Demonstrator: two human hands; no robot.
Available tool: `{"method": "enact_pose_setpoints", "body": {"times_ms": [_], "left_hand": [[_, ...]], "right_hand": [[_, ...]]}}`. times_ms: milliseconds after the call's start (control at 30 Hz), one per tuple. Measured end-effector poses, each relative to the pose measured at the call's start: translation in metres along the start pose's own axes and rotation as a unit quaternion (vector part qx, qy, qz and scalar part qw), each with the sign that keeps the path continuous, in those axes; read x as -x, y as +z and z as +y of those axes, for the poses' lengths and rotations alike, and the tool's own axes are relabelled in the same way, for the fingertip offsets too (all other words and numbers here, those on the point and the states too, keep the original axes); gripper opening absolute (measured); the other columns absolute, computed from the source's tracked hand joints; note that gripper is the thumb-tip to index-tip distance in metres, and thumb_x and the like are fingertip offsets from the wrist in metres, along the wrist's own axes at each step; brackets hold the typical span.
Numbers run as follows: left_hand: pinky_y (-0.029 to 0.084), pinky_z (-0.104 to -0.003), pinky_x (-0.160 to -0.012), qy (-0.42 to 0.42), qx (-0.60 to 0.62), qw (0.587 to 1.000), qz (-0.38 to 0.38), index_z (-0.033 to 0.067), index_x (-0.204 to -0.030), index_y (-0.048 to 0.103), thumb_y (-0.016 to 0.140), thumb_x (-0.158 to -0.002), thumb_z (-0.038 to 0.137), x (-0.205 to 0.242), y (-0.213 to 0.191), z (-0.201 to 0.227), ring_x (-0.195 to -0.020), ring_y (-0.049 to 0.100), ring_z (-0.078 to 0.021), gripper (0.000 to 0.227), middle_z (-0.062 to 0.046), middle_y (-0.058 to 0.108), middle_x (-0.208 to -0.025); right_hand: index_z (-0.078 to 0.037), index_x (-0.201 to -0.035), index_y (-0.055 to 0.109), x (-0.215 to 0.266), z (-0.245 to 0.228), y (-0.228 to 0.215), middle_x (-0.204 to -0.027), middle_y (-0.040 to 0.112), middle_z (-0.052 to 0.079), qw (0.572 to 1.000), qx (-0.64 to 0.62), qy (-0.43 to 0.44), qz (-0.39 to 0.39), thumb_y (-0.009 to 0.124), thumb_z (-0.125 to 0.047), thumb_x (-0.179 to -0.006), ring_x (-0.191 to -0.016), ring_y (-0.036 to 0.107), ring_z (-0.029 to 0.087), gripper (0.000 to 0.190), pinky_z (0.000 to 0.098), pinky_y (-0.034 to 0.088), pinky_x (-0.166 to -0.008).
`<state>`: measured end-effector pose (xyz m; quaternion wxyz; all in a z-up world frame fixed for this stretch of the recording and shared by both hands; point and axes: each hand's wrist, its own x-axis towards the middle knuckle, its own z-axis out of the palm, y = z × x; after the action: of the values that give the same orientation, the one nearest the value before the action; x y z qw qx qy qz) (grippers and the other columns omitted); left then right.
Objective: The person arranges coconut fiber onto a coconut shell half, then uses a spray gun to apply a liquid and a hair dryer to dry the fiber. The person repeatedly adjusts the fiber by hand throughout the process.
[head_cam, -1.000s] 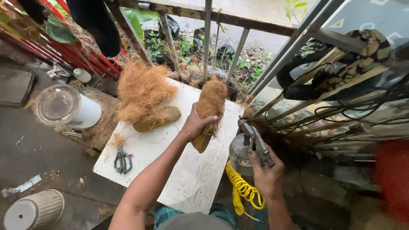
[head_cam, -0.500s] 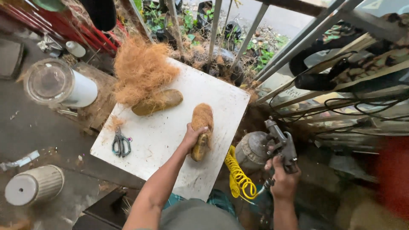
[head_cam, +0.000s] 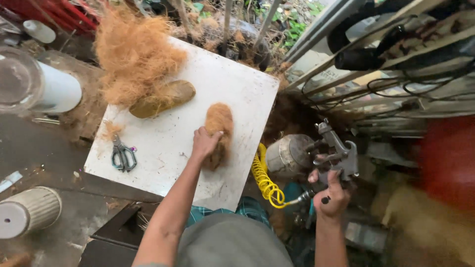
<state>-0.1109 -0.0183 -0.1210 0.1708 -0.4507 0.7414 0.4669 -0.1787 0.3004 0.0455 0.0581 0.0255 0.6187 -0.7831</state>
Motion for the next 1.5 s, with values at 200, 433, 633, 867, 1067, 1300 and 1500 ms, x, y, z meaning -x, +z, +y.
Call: {"method": "enact_pose_setpoints", "body": {"times_ms": [200, 433, 633, 867, 1067, 1300, 1500], "left_hand": [[0.031, -0.067, -0.106, 0.193, 0.037, 0.963, 0.185, 0.0016, -0.132, 0.047, 0.062, -0.094, 0.037, 0.035, -0.01, -0.006, -0.126, 0.047, -0.0449, 0.054, -0.021, 0.045, -0.13], [0.049, -0.042, -0.095, 0.312, 0.349, 0.878, -0.105, 0.0074, -0.098, 0.076, 0.075, -0.087, 0.017, 0.188, 0.032, 0.094, -0.099, 0.068, -0.0298, 0.015, -0.015, 0.07, -0.094], [0.052, -0.031, -0.086, 0.194, 0.451, 0.835, -0.25, 0.0099, -0.105, 0.076, 0.065, -0.099, 0.028, 0.209, 0.084, 0.11, -0.088, 0.062, -0.0081, 0.022, -0.004, 0.073, -0.09], [0.047, -0.021, -0.076, 0.104, 0.545, 0.791, -0.258, 0.0063, -0.094, 0.076, 0.074, -0.093, 0.022, 0.214, 0.088, 0.111, -0.079, 0.057, -0.0038, 0.016, 0.002, 0.07, -0.083], [0.046, -0.021, -0.075, 0.109, 0.564, 0.773, -0.27, 0.0045, -0.095, 0.075, 0.075, -0.091, 0.019, 0.22, 0.078, 0.118, -0.078, 0.056, -0.004, 0.015, 0.001, 0.069, -0.081], [0.047, -0.019, -0.075, 0.101, 0.571, 0.766, -0.279, 0.0036, -0.095, 0.075, 0.078, -0.089, 0.019, 0.217, 0.082, 0.113, -0.076, 0.06, -0.0041, 0.017, 0.0, 0.069, -0.08], [0.044, -0.038, -0.066, 0.207, 0.288, 0.885, -0.301, 0.0027, -0.078, 0.071, 0.057, -0.099, 0.047, 0.206, 0.033, 0.084, -0.067, 0.058, -0.0227, 0.051, -0.016, 0.061, -0.064]], "right_hand": [[-0.016, -0.133, 0.047, -0.004, -0.02, 0.008, -0.118, 0.064, 0.014, 0.997, -0.079, 0.002, -0.014, 0.053, -0.039, -0.099, -0.076, 0.069, 0.025, 0.042, 0.0375, 0.062, -0.074], [-0.015, -0.136, 0.049, -0.012, -0.029, 0.014, -0.123, 0.063, 0.011, 0.994, -0.094, -0.026, -0.043, 0.052, -0.049, -0.095, -0.079, 0.07, 0.028, 0.054, 0.0423, 0.064, -0.076], [-0.015, -0.139, 0.049, -0.005, -0.026, 0.022, -0.123, 0.062, 0.011, 0.994, -0.097, -0.026, -0.037, 0.046, -0.048, -0.096, -0.081, 0.067, 0.028, 0.054, 0.0435, 0.062, -0.079], [-0.009, -0.128, 0.054, 0.002, -0.039, 0.029, -0.082, 0.067, 0.014, 0.991, -0.076, 0.058, -0.089, 0.048, -0.058, -0.095, -0.074, 0.069, 0.025, 0.06, 0.0408, 0.06, -0.06], [-0.008, -0.128, 0.054, 0.003, -0.034, 0.024, -0.079, 0.066, 0.015, 0.991, -0.075, 0.067, -0.087, 0.046, -0.058, -0.096, -0.076, 0.067, 0.023, 0.059, 0.0391, 0.059, -0.06], [-0.011, -0.128, 0.054, 0.003, -0.029, 0.026, -0.09, 0.069, 0.015, 0.992, -0.084, 0.051, -0.079, 0.048, -0.055, -0.096, -0.078, 0.069, 0.024, 0.055, 0.0414, 0.059, -0.056], [-0.006, -0.13, 0.052, 0.012, -0.038, 0.038, -0.111, 0.066, 0.024, 0.979, -0.13, -0.06, -0.143, 0.054, -0.037, -0.097, -0.071, 0.067, 0.029, 0.045, 0.0369, 0.06, -0.061]]}}
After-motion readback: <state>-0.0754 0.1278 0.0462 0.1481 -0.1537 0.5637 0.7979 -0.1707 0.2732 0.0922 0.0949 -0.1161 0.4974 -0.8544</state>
